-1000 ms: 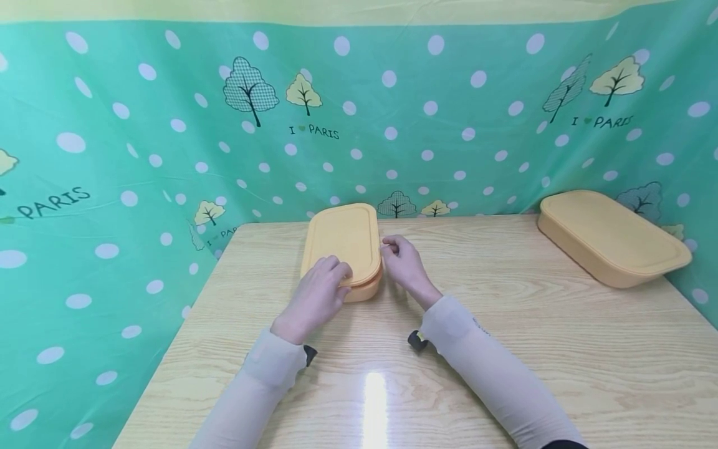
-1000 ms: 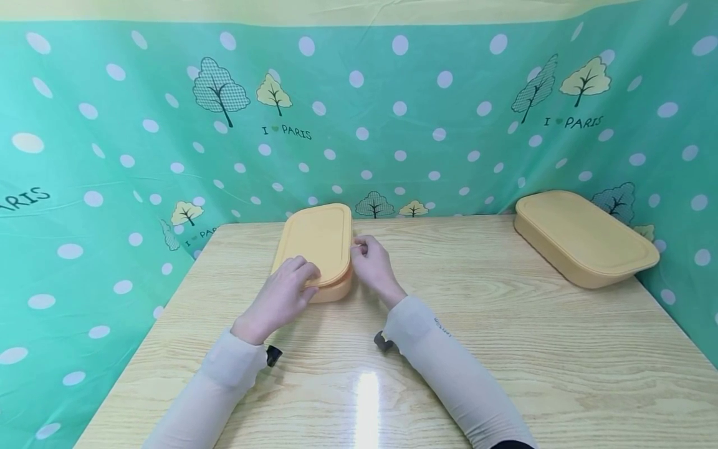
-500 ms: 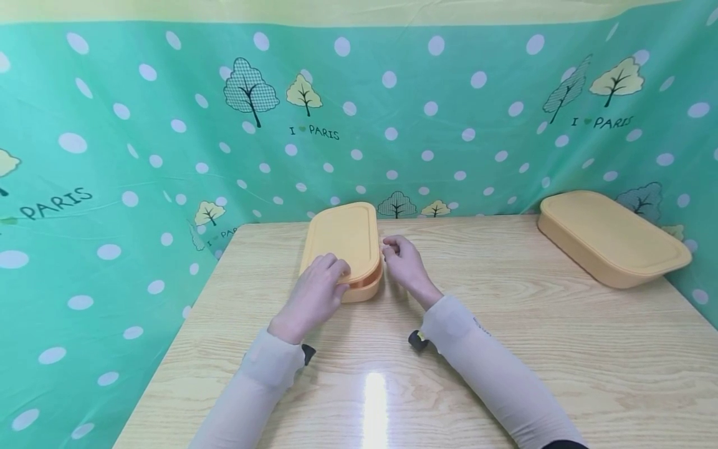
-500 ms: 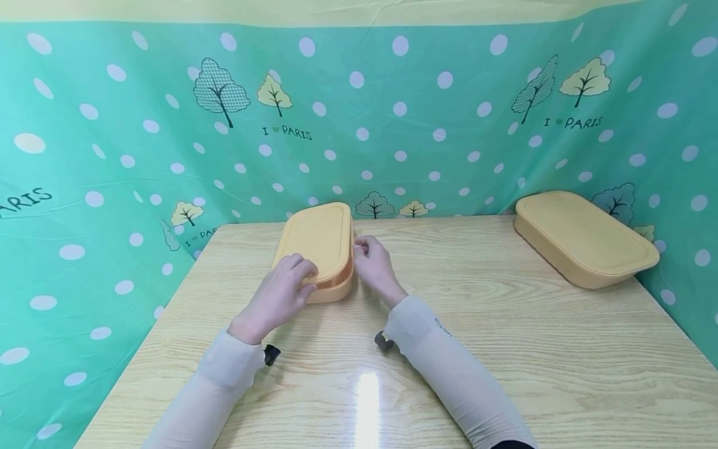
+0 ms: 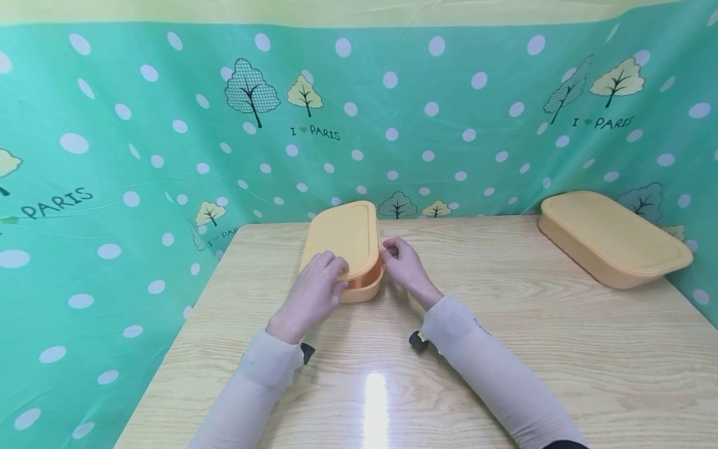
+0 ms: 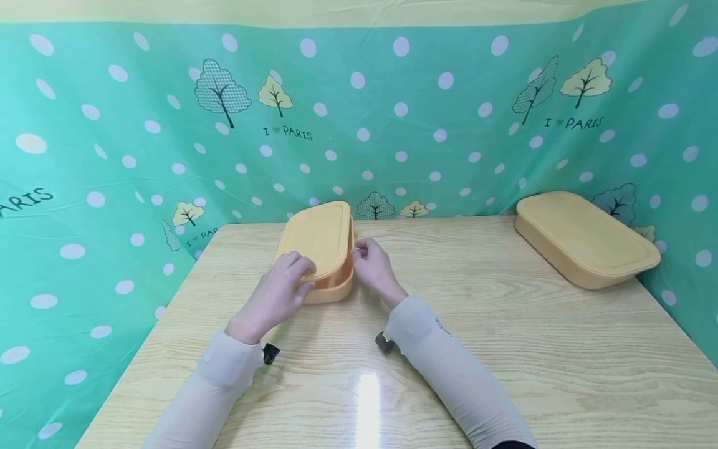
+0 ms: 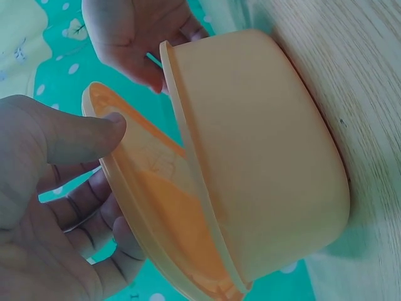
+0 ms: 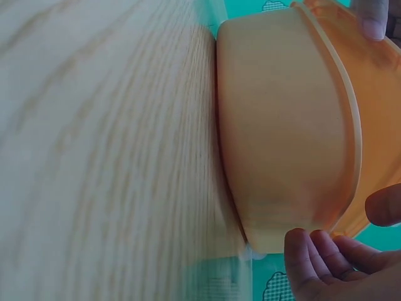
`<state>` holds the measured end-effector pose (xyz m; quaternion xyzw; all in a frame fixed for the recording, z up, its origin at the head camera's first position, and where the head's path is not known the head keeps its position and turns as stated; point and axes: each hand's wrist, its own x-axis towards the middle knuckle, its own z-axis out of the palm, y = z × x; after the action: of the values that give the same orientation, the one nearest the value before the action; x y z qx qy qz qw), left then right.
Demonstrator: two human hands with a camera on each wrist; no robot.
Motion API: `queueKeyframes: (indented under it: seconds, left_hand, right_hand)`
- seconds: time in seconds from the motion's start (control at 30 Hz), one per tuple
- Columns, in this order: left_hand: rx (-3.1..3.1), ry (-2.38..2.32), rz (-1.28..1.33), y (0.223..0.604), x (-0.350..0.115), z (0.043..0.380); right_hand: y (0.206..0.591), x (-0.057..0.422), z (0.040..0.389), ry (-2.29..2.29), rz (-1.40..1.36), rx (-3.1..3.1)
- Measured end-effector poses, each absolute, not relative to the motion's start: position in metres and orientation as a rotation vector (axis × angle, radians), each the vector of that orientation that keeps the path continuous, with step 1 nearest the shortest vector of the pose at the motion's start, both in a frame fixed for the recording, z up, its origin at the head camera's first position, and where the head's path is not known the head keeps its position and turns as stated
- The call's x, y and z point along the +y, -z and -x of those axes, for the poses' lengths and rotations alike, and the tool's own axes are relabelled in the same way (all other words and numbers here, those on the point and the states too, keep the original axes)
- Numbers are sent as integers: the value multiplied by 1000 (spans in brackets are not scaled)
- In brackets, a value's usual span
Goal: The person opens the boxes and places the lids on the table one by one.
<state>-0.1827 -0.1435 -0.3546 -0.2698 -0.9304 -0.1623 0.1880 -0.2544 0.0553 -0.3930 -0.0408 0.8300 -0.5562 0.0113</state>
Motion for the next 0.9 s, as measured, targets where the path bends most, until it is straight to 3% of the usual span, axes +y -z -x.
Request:
queueKeyframes:
  seconds: [0.9]
  left_hand:
    - [-2570,434,759,350,-146,182]
  right_hand:
    - [397,54,254,1579,162,2583]
